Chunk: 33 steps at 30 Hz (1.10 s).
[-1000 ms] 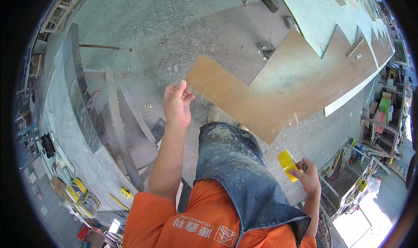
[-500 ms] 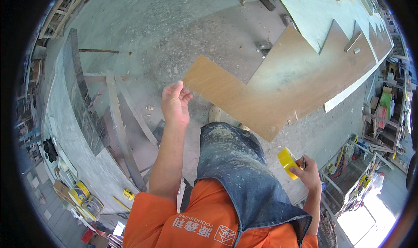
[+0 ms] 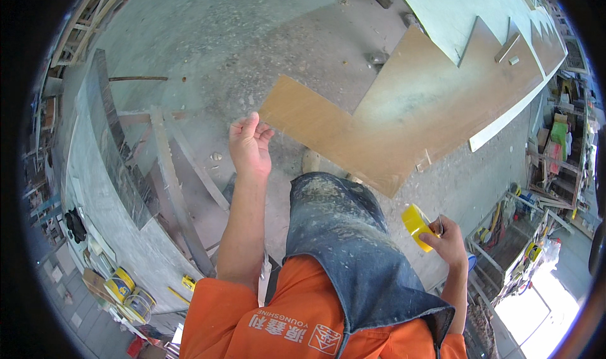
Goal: The person applies yellow tape to the edges of a large wooden board, then uses a utility knife to trim the tape. They handle several smaller wooden pieces, aligning them with the taped board and adjusting their positions. The person continues to tape and trim edges while moving pieces around the workbench.
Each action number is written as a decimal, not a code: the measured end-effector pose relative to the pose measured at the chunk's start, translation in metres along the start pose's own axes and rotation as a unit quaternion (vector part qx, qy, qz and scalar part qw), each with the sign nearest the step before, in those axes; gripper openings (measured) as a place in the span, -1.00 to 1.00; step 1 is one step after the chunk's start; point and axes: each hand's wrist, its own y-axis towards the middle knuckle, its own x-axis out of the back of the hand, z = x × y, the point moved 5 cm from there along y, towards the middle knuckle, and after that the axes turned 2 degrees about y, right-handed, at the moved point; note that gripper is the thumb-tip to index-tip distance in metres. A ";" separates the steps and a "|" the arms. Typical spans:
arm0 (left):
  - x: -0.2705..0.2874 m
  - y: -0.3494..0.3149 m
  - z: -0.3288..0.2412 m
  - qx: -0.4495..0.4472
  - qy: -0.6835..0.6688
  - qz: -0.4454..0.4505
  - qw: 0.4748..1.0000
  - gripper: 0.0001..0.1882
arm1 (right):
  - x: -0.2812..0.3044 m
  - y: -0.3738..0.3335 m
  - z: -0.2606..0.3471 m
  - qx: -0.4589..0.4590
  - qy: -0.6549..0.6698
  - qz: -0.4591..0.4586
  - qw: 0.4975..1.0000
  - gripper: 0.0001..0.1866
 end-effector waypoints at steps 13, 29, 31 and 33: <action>-0.002 -0.003 -0.010 -0.038 0.046 -0.009 0.998 -0.79 | 0.001 -0.001 -0.008 -0.013 0.032 0.001 0.999 -0.61; -0.002 0.000 -0.003 -0.021 0.042 -0.024 0.999 -0.79 | 0.002 0.004 0.003 -0.003 -0.016 -0.005 1.000 -0.63; 0.001 0.004 0.000 -0.015 0.045 -0.019 0.999 -0.79 | 0.002 0.005 0.002 0.003 -0.025 -0.005 1.000 -0.63; 0.007 0.010 0.001 -0.011 0.049 -0.011 0.999 -0.79 | 0.002 0.007 0.001 -0.012 -0.032 -0.007 0.999 -0.62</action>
